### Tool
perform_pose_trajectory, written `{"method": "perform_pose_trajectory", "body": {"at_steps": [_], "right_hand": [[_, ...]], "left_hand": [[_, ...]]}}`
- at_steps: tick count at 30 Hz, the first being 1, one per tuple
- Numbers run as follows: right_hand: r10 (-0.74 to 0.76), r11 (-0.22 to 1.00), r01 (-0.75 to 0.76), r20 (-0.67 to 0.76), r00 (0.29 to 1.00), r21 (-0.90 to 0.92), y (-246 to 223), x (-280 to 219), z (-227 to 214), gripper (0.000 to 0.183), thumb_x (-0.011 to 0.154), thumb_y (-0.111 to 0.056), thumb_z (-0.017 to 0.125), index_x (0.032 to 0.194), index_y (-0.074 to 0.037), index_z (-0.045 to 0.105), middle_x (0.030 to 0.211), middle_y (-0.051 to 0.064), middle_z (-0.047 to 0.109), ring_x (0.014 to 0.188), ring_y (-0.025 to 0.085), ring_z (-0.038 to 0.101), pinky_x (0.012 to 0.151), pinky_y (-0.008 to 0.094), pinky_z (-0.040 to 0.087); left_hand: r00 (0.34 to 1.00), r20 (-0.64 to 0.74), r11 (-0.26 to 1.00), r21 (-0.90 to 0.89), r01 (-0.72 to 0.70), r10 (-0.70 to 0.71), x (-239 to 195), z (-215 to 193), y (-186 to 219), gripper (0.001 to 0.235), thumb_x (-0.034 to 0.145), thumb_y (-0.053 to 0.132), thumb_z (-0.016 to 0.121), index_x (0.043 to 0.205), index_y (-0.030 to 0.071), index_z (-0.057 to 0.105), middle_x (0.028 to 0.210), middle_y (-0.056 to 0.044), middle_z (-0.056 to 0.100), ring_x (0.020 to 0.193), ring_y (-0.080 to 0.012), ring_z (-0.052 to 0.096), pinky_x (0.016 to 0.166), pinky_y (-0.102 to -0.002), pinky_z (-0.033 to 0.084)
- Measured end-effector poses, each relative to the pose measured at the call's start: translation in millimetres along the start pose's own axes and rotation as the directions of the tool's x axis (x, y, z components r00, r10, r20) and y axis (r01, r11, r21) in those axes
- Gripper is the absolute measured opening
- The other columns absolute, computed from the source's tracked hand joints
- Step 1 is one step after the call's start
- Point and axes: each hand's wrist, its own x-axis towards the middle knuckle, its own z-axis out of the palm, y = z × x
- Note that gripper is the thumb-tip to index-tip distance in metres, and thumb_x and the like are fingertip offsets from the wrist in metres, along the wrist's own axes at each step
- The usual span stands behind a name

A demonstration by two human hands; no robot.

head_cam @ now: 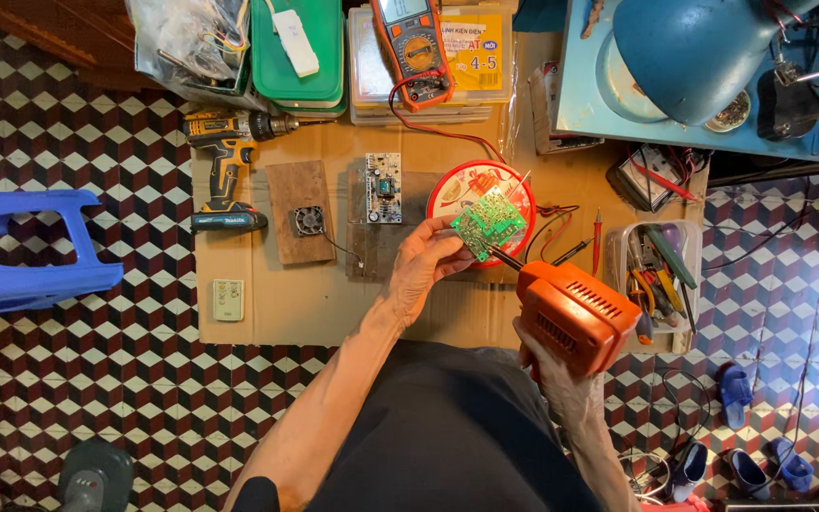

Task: The person uses a heat gun to apply heat to a small green circuit board held in the left hand, then flips the board and uses a soldering iron to work on specific solder joints. The person repeatedly alternates between heating with the heat gun and soldering, inspecting the board between actions.

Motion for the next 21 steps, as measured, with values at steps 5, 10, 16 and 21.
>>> {"method": "perform_pose_trajectory", "body": {"at_steps": [5, 10, 16, 21], "right_hand": [[0.040, 0.999, -0.040, -0.009, 0.999, -0.022, -6.8, -4.6, -0.7, 0.020, 0.088, -0.027, 0.075, 0.094, -0.008, 0.070, 0.063, 0.002, 0.068, 0.047, 0.009, 0.060, 0.042, 0.025, 0.051], [-0.027, 0.997, 0.027, 0.003, 1.000, -0.068, -7.8, -4.5, 2.5, 0.019, 0.089, -0.027, 0.074, 0.094, -0.010, 0.070, 0.063, 0.000, 0.067, 0.047, 0.009, 0.061, 0.040, 0.024, 0.052], [-0.072, 0.987, 0.074, 0.020, 0.997, -0.145, 7.1, 4.3, 3.2, 0.020, 0.090, -0.029, 0.072, 0.092, -0.009, 0.069, 0.063, 0.000, 0.065, 0.046, 0.010, 0.060, 0.040, 0.026, 0.055], [-0.055, 0.980, 0.063, 0.046, 0.997, -0.186, 13.4, 3.4, 3.0, 0.019, 0.092, -0.028, 0.070, 0.091, -0.009, 0.070, 0.064, 0.000, 0.064, 0.048, 0.010, 0.060, 0.044, 0.027, 0.057]], "left_hand": [[0.998, 0.042, 0.999, -0.017, -0.043, 0.044, 2.6, -2.7, 1.4, 0.042, 0.095, 0.013, 0.064, 0.135, 0.003, 0.055, 0.105, -0.006, 0.067, 0.092, -0.0151, 0.069, 0.088, -0.033, 0.059], [0.998, 0.042, 0.999, 0.010, -0.041, 0.041, 5.4, -3.5, 4.1, 0.042, 0.095, 0.012, 0.064, 0.135, 0.004, 0.055, 0.105, -0.006, 0.067, 0.094, -0.0159, 0.070, 0.091, -0.034, 0.060], [0.997, 0.056, 0.999, -0.007, -0.047, 0.047, 3.5, -0.4, 7.7, 0.042, 0.095, 0.011, 0.064, 0.134, 0.002, 0.054, 0.108, -0.007, 0.065, 0.096, -0.0178, 0.070, 0.091, -0.034, 0.063], [0.998, 0.050, 1.000, -0.004, -0.030, 0.030, 2.0, 1.1, 9.1, 0.044, 0.093, 0.012, 0.064, 0.135, 0.003, 0.054, 0.108, -0.007, 0.065, 0.093, -0.0180, 0.072, 0.086, -0.032, 0.063]]}}
